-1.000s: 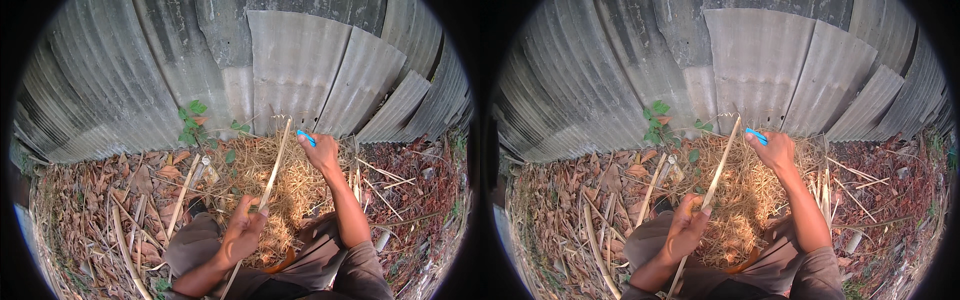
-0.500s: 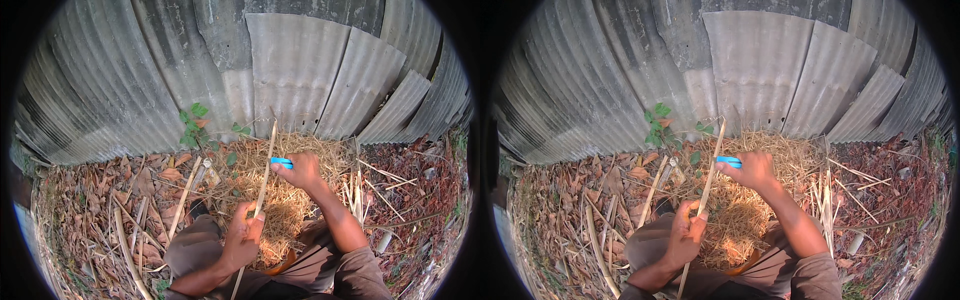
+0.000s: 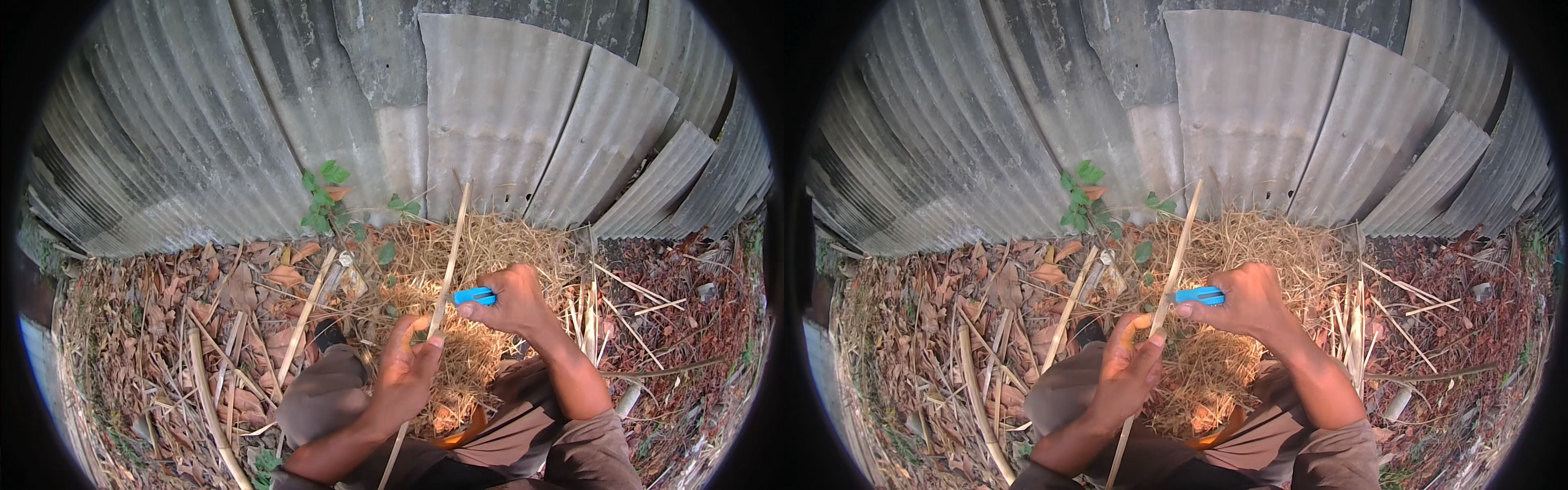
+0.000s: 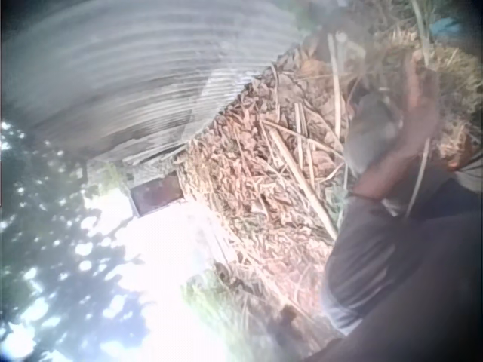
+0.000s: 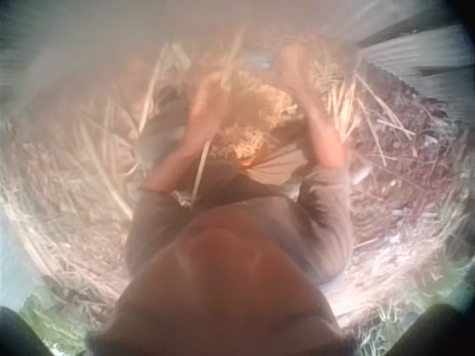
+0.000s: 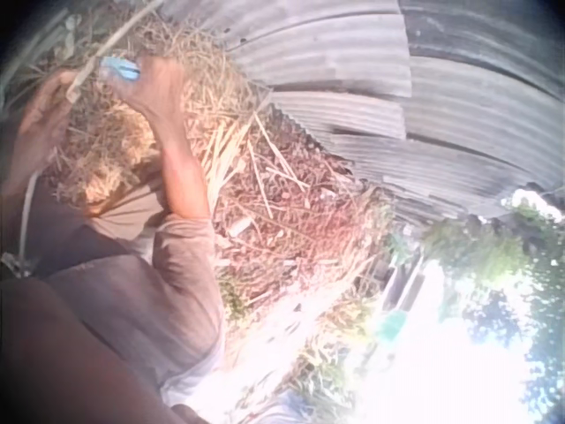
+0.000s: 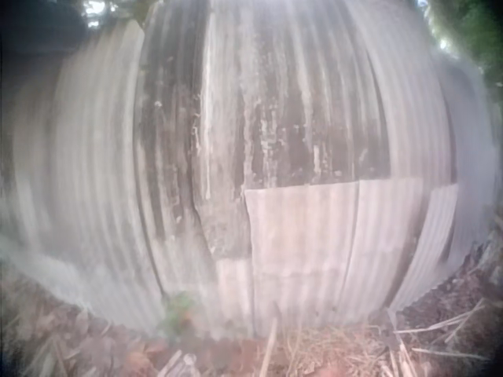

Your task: The person sits on the ground and uses a machete to split a long bamboo pole into thin strips. They then use a small blue knife to further shave and refine the strips.

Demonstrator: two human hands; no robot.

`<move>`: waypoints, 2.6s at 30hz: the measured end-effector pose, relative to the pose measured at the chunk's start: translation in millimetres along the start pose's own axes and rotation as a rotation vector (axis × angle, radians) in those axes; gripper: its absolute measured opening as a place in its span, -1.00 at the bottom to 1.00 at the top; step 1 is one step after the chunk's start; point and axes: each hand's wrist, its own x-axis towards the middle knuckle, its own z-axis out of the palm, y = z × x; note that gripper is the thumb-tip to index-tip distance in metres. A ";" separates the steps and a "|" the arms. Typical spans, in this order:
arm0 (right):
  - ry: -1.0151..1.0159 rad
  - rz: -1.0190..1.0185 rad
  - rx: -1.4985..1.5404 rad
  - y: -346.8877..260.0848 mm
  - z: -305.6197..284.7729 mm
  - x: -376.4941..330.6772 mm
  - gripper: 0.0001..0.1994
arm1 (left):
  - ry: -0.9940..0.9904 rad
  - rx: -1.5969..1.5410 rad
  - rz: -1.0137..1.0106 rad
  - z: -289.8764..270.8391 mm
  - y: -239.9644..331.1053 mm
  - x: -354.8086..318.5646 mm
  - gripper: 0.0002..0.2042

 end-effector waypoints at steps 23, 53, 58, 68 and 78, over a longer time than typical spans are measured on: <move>0.090 0.218 -0.100 24.1 9.6 11.6 -0.32 | 0.010 0.020 0.039 0.8 20.5 -0.9 -0.75; 0.008 0.036 -0.089 4.6 -0.5 1.7 -0.25 | 0.014 0.339 0.080 13.4 6.5 -0.9 -0.80; 0.086 0.324 -0.171 54.0 -10.1 23.7 -0.28 | -0.069 0.292 -0.030 24.2 6.3 -14.9 -0.82; 0.064 0.281 -0.133 42.9 -0.9 25.4 -0.30 | -0.060 0.406 0.076 3.1 -11.8 -21.7 -0.77; 0.244 0.527 -0.046 105.1 -17.2 40.3 -0.21 | -0.112 0.623 0.110 9.3 -2.1 -37.6 -0.83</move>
